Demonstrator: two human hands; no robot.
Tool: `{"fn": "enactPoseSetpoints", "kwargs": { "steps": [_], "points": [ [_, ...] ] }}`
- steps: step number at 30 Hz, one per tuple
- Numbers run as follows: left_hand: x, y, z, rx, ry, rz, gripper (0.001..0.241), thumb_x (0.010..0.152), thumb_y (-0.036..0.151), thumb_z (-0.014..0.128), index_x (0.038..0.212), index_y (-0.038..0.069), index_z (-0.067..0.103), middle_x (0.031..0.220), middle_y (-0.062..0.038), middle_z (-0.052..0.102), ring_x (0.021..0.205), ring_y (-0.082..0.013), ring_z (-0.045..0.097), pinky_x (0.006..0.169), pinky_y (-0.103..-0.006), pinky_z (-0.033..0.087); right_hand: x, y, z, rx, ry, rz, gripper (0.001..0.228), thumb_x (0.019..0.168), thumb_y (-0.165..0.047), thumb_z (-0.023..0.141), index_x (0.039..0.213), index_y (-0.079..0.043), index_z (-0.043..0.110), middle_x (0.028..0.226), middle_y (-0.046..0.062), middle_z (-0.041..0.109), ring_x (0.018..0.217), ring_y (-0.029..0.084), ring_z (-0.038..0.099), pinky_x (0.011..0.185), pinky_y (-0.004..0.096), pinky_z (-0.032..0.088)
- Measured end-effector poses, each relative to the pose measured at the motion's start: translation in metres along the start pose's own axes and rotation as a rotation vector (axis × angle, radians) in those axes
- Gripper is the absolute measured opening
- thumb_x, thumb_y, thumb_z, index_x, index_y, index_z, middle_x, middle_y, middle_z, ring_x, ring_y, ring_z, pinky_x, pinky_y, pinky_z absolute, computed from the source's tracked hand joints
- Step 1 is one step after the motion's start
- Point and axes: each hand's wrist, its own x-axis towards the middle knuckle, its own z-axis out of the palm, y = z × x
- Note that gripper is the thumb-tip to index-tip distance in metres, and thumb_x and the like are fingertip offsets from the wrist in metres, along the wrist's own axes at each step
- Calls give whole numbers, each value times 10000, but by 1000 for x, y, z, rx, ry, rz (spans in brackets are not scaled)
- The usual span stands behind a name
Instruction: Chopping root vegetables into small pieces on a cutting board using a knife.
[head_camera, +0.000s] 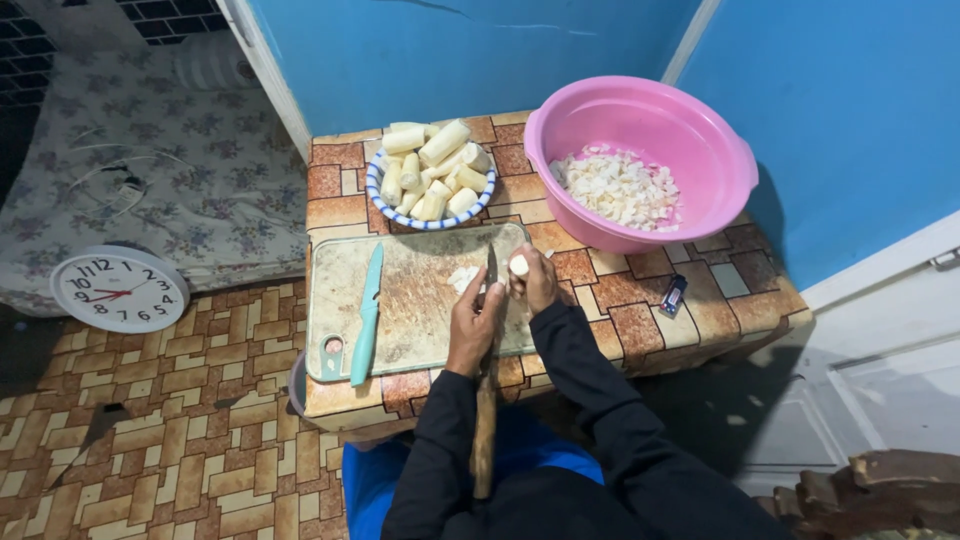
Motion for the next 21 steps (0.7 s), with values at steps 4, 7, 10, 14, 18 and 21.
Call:
{"fn": "enactPoseSetpoints", "kwargs": {
  "steps": [4, 7, 10, 14, 18, 21],
  "points": [
    [-5, 22, 4, -13, -8, 35, 527, 915, 222, 562, 1390, 88, 377, 589, -98, 580, 436, -120, 506, 342, -208, 380, 4, 6, -3, 50, 5, -39, 362, 930, -327, 429, 788, -16, 549, 529, 91, 478, 397, 118, 480, 260, 211, 372],
    [-6, 23, 0, -103, 4, -46, 486, 923, 247, 541, 1370, 112, 405, 551, -93, 526, 387, -133, 474, 301, -221, 364, 4, 3, -7, 165, 2, -11, 270, 911, -282, 421, 894, -23, 493, 634, 87, 476, 486, 116, 503, 280, 174, 388],
    [-5, 21, -5, -234, 14, -165, 432, 934, 285, 509, 1339, 147, 446, 494, -86, 444, 313, -152, 426, 239, -241, 340, 5, -2, -21, 118, -32, 86, 246, 853, -229, 405, 960, -31, 505, 728, 83, 498, 604, 143, 568, 359, 215, 483],
    [3, -25, -22, -382, 27, -326, 379, 945, 332, 489, 1285, 167, 508, 442, -77, 366, 238, -172, 380, 169, -268, 308, 9, -3, -32, -31, -55, 163, 190, 833, -186, 479, 904, -28, 558, 614, 61, 468, 506, 122, 530, 331, 209, 477],
    [-12, 38, -28, -393, 54, -371, 408, 928, 316, 509, 1304, 159, 487, 469, -62, 389, 266, -146, 405, 173, -256, 335, 5, -14, -37, -372, -155, 123, 185, 777, -115, 644, 949, -48, 633, 732, 98, 556, 454, 141, 565, 260, 233, 470],
    [-16, 49, -32, -588, 3, -415, 413, 939, 315, 487, 1334, 201, 448, 485, -49, 307, 263, -130, 326, 174, -219, 273, -3, -16, -38, -708, -315, -175, 554, 577, -231, 865, 1059, -81, 636, 810, 86, 543, 730, 231, 629, 670, 377, 542]
  ]
}}
